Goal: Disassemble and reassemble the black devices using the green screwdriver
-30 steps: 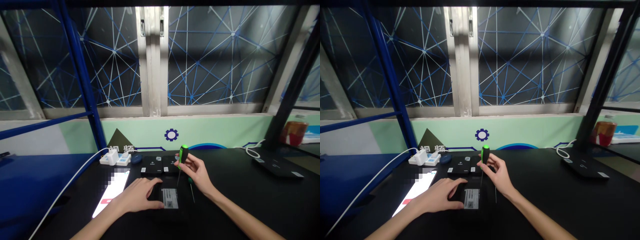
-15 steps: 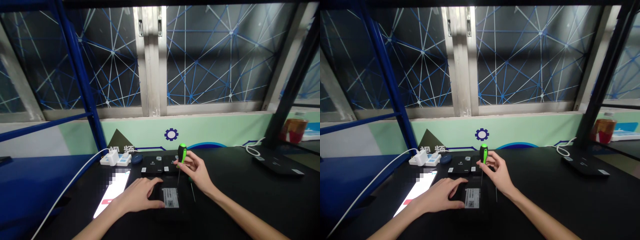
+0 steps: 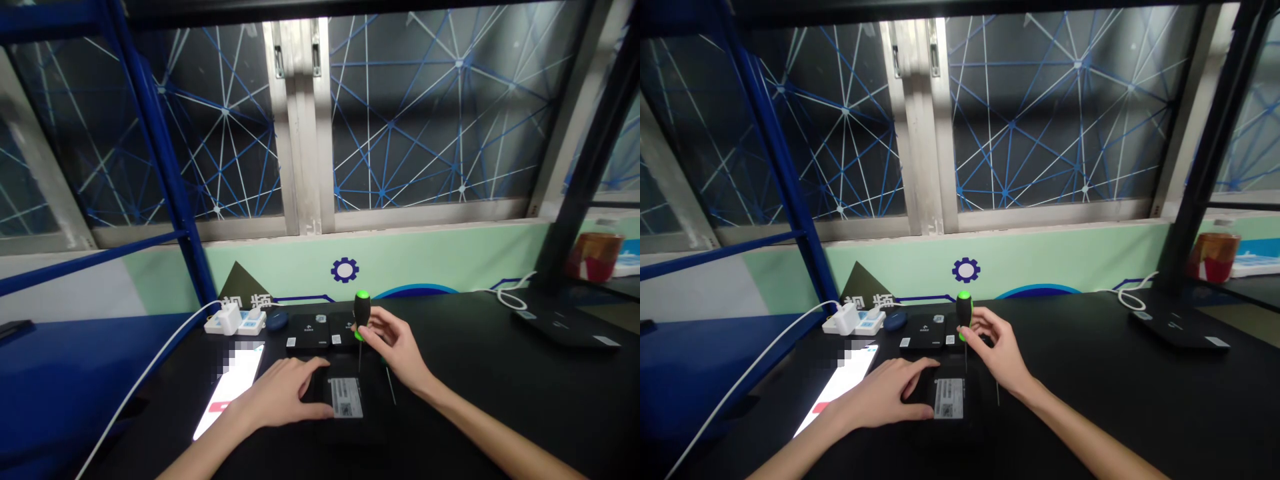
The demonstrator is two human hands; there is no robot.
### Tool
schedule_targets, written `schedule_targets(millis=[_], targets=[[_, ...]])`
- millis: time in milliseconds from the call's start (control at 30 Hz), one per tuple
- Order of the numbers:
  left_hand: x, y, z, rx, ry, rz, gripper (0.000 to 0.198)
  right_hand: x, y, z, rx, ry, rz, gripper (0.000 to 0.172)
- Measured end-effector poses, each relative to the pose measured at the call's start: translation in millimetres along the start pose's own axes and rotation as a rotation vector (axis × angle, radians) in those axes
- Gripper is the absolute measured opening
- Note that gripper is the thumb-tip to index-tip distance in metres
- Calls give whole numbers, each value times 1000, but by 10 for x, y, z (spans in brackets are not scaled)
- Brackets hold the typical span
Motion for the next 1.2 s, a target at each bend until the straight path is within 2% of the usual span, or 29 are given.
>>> schedule_targets(millis=[133,233,333,533,700,867,1067,1200], targets=[[0,3,-2,6,-6,-3,73,7,6,-16,-1,4,-35,31],[-2,5,-7,5,-8,-7,72,-28,-42,-20,1,-46,-131,25],[-3,7,-8,1,-6,-4,72,-19,-59,-15,-15,-41,-183,21],[2,5,-1,10,-12,6,71,-26,-120,18,30,-23,-52,31],[1,11,-1,11,-12,11,70,31,-48,14,32,68,-69,22],[6,22,6,9,-15,16,70,70,22,-20,-6,131,-119,26],[13,32,8,5,-23,25,71,57,-92,-7,42,125,-267,23],[21,31,0,11,-18,20,70,89,-203,24,135,216,-297,24]])
Point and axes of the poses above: each hand's wrist, its own z-axis towards the middle knuckle, its own x-axis out of the palm, y = z × x, the point moved 9 cm from there along z, towards the middle knuckle, and after that the axes turned 2 degrees about y, right-handed, at the moved point
